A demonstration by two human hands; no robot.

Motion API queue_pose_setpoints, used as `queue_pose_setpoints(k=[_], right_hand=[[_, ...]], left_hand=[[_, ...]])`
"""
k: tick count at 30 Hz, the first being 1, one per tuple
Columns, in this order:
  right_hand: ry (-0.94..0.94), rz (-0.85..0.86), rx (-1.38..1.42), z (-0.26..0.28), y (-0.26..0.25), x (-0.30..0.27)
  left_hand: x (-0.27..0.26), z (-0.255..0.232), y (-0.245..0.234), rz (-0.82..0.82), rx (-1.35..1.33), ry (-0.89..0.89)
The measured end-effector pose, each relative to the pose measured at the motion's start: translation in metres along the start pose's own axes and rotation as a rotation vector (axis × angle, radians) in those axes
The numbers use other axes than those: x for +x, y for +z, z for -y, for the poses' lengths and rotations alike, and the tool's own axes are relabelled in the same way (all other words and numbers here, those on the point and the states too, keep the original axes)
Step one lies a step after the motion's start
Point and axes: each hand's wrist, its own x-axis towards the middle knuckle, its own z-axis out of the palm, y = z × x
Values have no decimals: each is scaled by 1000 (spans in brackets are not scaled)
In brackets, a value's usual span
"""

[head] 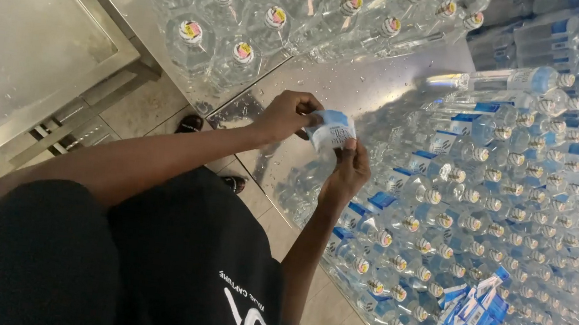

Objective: The person repeatedly picks up small blue and white labels from a pile and applies them to the caps of clear plastic water bottles arranged on a metal table. The person peels the backing off each label and presses it onto the bottle cap before moving to the next bottle.

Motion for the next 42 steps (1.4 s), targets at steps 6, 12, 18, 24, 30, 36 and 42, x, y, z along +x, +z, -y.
queue_pose_setpoints(k=[6, 12, 18, 24, 30, 36, 42], right_hand=[[-49, 303, -126, 19, 2, 17], [61, 433, -78, 21, 0, 56], [-48, 342, -413, -46, 64, 176], [-37, 255, -380, -141, 89, 217], [-76, 237, -564, -69, 87, 151], [2, 177, -580, -91, 35, 85], [67, 53, -527, -25, 9, -1]], left_hand=[[35, 54, -14, 24, 252, 10], [15, 23, -15, -43, 63, 44], [-1, 11, -17, -25, 251, 133], [-19, -37, -21, -3, 364, -18], [-5, -17, -22, -18, 296, -93], [0, -37, -7, -310, 69, -238], [-3, -62, 8, -262, 3, -168]])
